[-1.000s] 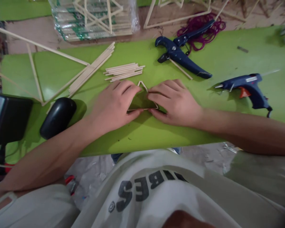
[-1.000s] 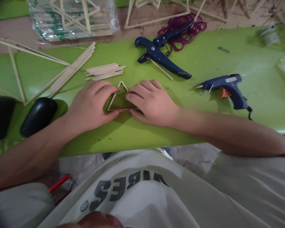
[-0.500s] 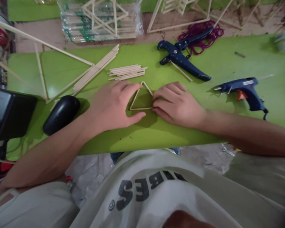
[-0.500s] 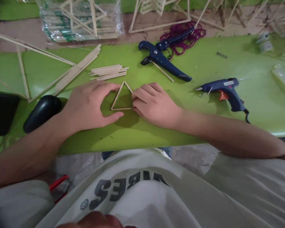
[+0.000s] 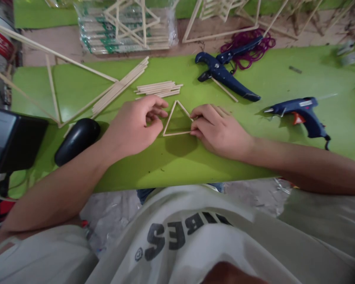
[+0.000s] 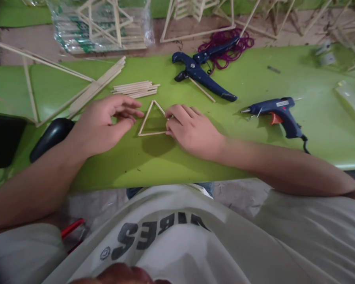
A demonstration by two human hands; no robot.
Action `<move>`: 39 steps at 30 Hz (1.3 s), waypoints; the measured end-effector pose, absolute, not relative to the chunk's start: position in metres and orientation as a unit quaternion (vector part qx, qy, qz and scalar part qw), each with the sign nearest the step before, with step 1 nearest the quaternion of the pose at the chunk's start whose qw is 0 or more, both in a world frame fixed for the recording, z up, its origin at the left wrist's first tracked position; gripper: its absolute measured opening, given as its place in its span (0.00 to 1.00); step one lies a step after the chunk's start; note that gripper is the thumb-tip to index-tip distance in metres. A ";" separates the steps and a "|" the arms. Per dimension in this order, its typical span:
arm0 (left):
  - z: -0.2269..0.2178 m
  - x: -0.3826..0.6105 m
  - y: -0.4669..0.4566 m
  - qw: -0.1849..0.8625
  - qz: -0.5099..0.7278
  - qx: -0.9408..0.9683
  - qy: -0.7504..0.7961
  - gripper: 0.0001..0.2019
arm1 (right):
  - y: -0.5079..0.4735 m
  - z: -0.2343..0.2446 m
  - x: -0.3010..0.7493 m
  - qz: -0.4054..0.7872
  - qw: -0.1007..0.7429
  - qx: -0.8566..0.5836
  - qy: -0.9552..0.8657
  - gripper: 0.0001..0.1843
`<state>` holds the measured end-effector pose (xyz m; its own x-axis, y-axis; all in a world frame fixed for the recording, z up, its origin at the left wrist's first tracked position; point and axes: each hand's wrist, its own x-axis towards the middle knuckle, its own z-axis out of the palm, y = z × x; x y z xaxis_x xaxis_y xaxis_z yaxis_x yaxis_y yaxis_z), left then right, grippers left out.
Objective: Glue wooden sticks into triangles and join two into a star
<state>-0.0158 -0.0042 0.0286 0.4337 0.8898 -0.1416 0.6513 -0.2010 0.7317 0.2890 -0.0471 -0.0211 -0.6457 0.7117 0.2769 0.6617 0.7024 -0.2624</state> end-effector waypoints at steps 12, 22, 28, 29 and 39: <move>0.026 -0.018 0.012 0.526 0.175 0.655 0.514 0.15 | -0.048 -0.027 0.289 0.093 0.225 -0.413 -0.878 0.11; 0.030 -0.014 0.012 0.570 0.170 0.619 0.513 0.14 | -0.047 -0.023 0.290 0.111 0.241 -0.401 -0.877 0.11; 0.024 -0.014 0.014 0.573 0.146 0.628 0.506 0.18 | -0.046 -0.022 0.290 0.111 0.227 -0.403 -0.879 0.13; 0.025 -0.015 0.013 0.569 0.143 0.629 0.510 0.18 | -0.046 -0.022 0.290 0.107 0.226 -0.404 -0.880 0.13; 0.035 -0.018 -0.006 0.336 0.131 0.779 0.513 0.20 | -0.048 -0.021 0.291 0.082 0.205 -0.421 -0.880 0.21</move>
<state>-0.0182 -0.0057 0.0346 0.4392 0.8875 -0.1396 0.7111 -0.2484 0.6578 0.2909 -0.0478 -0.0207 -0.5613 0.7749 0.2906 0.7075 0.6315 -0.3173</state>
